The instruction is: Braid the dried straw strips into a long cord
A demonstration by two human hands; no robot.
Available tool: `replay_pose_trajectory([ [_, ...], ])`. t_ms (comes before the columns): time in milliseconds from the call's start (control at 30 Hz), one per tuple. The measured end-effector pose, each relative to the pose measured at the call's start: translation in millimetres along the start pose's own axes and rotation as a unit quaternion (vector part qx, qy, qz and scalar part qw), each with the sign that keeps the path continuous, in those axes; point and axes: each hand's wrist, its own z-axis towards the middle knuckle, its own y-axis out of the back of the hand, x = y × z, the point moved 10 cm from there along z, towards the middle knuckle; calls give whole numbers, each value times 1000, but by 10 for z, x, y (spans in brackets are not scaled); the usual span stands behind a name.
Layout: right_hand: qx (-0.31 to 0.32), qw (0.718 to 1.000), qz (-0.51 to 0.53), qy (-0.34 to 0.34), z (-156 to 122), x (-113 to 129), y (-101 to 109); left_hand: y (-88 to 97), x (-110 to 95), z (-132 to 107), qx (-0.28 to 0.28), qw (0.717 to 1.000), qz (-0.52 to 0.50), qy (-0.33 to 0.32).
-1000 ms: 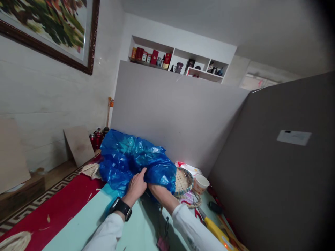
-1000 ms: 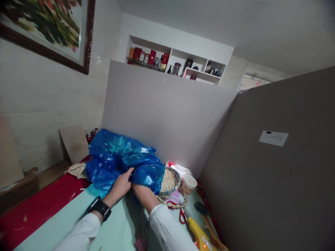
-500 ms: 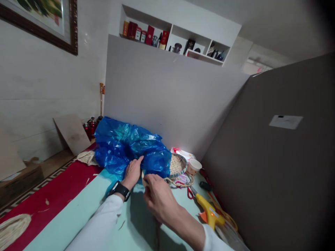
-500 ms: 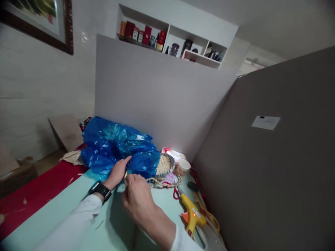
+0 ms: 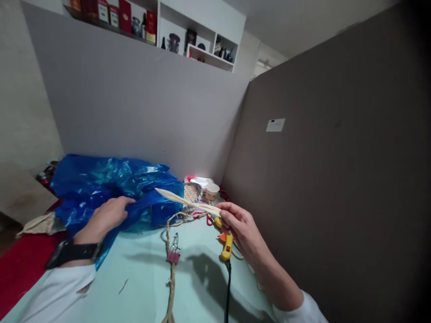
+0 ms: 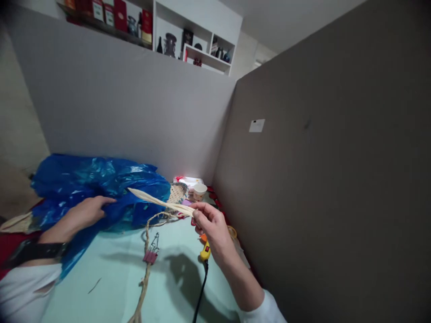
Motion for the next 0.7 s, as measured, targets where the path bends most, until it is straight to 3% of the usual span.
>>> replay_pose_trajectory([
  [133, -48, 997, -44, 30, -22, 53, 155, 376, -410, -80, -36, 995, 83, -40],
  [200, -62, 996, -51, 37, -11, 60, 221, 392, -656, -113, -73, 990, 104, -55],
  [267, -65, 997, -34, 37, 1, 41, 271, 204, -846, -129, -75, 986, 117, -88],
  [333, -68, 997, -3, 27, 11, -4, 319, -121, -894, -148, -35, 984, 127, -116],
  [467, -66, 995, 68, 17, 57, -113, 370, -610, -653, -239, 12, 984, 139, -112],
  [567, -66, 992, 108, 24, 110, -192, 391, -758, -514, -313, 14, 985, 141, -98],
  [700, -55, 988, 145, 11, 147, -312, 369, -823, -489, -309, 15, 987, 135, -90],
])
